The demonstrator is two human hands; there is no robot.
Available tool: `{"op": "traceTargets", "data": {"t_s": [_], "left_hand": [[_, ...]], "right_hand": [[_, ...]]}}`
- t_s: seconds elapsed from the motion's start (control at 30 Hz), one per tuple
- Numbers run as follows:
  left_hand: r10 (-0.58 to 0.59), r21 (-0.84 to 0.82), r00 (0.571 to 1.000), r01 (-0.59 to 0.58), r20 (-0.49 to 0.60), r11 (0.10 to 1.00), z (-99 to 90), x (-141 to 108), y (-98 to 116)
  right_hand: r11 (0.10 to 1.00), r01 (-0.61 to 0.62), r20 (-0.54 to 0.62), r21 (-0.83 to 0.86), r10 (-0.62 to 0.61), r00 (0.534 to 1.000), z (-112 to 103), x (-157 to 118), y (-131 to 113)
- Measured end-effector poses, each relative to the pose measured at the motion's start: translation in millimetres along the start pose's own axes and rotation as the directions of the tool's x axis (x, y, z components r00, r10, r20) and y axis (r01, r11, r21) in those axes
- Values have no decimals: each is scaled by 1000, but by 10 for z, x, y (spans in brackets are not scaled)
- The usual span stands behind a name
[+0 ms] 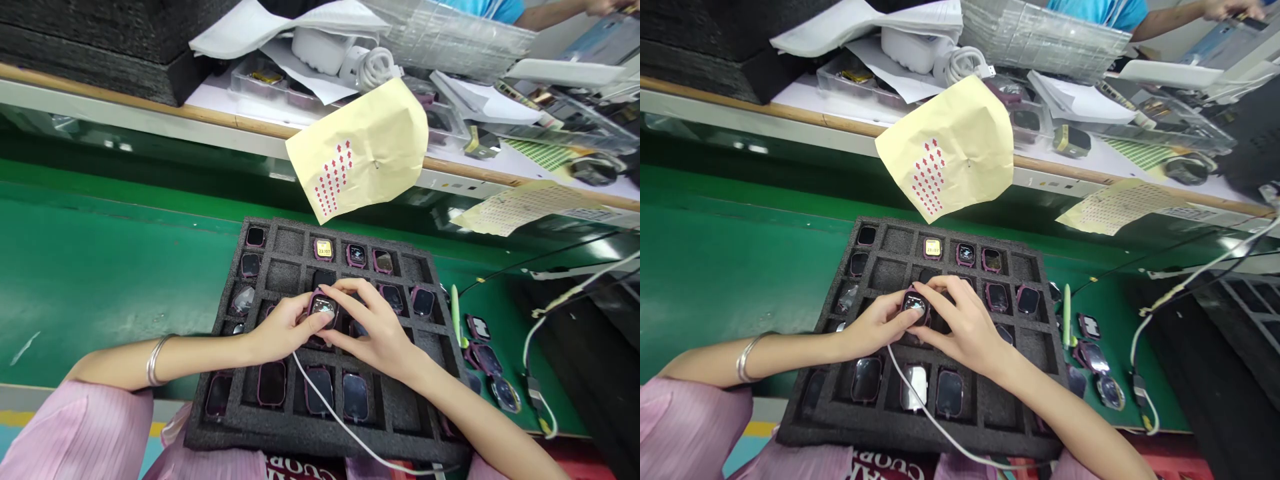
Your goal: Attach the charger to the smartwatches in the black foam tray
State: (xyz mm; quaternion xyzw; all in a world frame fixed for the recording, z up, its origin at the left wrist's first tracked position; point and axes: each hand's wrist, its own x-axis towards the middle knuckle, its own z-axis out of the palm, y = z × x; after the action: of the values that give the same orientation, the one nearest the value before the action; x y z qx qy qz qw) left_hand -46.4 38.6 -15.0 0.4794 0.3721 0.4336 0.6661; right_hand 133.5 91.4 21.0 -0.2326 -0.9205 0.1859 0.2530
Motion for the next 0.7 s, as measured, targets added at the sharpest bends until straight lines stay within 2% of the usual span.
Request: {"op": "traceTargets", "data": {"t_s": [0.1,0.3,0.7], "left_hand": [[1,69,1000,-3,26,998,3,5,-28],[-18,46,997,15,74,999,4,-12,-17],[-19,56,996,14,89,998,-2,-16,-13]], "right_hand": [[997,-7,-22,-79,6,1000,-20,-10,-32],[999,-51,-65,10,51,997,0,-26,-34],[1000,-24,-158,-20,20,987,59,-89,-36]]}}
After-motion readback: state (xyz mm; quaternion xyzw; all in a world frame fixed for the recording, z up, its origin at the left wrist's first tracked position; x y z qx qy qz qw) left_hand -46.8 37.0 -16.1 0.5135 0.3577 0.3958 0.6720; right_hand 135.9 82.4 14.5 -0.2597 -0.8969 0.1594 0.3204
